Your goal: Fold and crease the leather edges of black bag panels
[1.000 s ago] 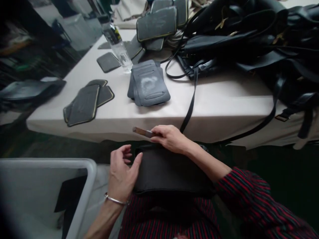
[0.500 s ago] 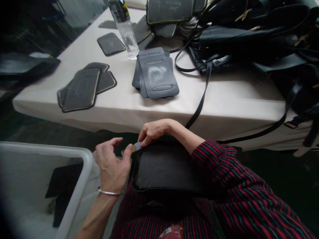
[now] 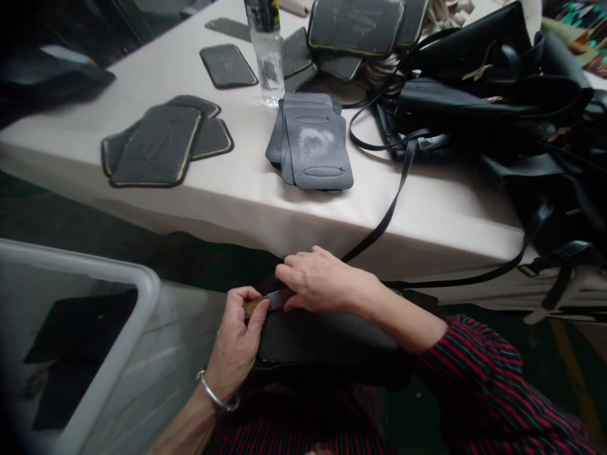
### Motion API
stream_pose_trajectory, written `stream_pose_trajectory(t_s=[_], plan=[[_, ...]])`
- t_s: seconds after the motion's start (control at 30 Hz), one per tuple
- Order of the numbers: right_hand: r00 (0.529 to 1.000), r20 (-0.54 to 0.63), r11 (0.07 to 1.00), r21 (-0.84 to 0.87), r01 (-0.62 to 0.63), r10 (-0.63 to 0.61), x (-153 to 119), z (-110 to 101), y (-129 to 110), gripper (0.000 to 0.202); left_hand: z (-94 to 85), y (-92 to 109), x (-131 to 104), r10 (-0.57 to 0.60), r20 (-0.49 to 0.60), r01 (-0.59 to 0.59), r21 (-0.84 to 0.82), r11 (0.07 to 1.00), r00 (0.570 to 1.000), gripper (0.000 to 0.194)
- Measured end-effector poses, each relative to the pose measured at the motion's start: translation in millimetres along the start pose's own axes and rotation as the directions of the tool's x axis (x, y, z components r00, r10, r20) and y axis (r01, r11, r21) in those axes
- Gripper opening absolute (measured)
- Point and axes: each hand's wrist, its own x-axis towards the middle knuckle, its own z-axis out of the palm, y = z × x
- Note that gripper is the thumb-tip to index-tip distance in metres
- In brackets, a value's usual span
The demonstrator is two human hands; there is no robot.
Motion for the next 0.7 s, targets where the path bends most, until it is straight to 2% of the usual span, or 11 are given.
stream_pose_trajectory(t_s=[0.07, 0.13, 0.2, 0.23, 0.27, 0.33, 0.4, 0.43, 0.53, 0.63, 0.7], plan=[[0.999, -0.009, 0.994, -0.101, 0.039, -0.04, -6, -4, -10, 0.01, -2.6, -6, 2, -0.028, 0.046, 0.031, -0.078, 0.996, 0.999, 0.028], [1.0, 0.002, 0.999, -0.034, 0.011, -0.011, -8, -9, -13, 0.005, -5.4, -13, 3, -0.064, 0.109, 0.088, -0.232, 0.969, 0.992, 0.033], [0.99, -0.06, 0.969, 0.218, -0.112, 0.128, -4, -11, -8, 0.01, -7.1, -20, 5, -0.086, 0.173, 0.148, -0.389, 0.909, 0.981, 0.033], [0.967, -0.113, 0.896, 0.414, -0.163, 0.228, 1, -10, -5, 0.009, -7.3, -22, 7, -0.09, 0.2, 0.171, -0.44, 0.882, 0.976, 0.032], [0.929, -0.161, 0.761, 0.627, -0.165, 0.334, 7, -8, -2, 0.01, -7.0, -22, 10, -0.093, 0.221, 0.19, -0.473, 0.861, 0.971, 0.032], [0.826, -0.211, 0.365, 0.931, 0.006, 0.523, 23, -1, 0, 0.011, -5.1, -20, 19, -0.091, 0.222, 0.194, -0.506, 0.841, 0.971, 0.033], [0.731, -0.228, 0.049, 0.965, 0.258, 0.643, 41, 8, -2, 0.025, -2.2, -16, 30, -0.085, 0.208, 0.186, -0.533, 0.825, 0.974, 0.037], [0.692, -0.238, -0.029, 0.936, 0.351, 0.681, 48, 12, -4, 0.032, -0.7, -13, 35, -0.087, 0.212, 0.192, -0.547, 0.815, 0.973, 0.039], [0.63, -0.298, -0.076, 0.865, 0.496, 0.717, 63, 20, -9, 0.04, 3.8, -7, 46, -0.12, 0.256, 0.25, -0.571, 0.782, 0.959, 0.041], [0.643, -0.321, -0.083, 0.853, 0.515, 0.695, 65, 24, -12, 0.042, 8.1, -4, 51, -0.142, 0.258, 0.269, -0.569, 0.777, 0.956, 0.037], [0.681, -0.303, -0.069, 0.885, 0.461, 0.667, 64, 27, -14, 0.043, 10.3, -3, 53, -0.115, 0.215, 0.213, -0.518, 0.828, 0.97, 0.034]])
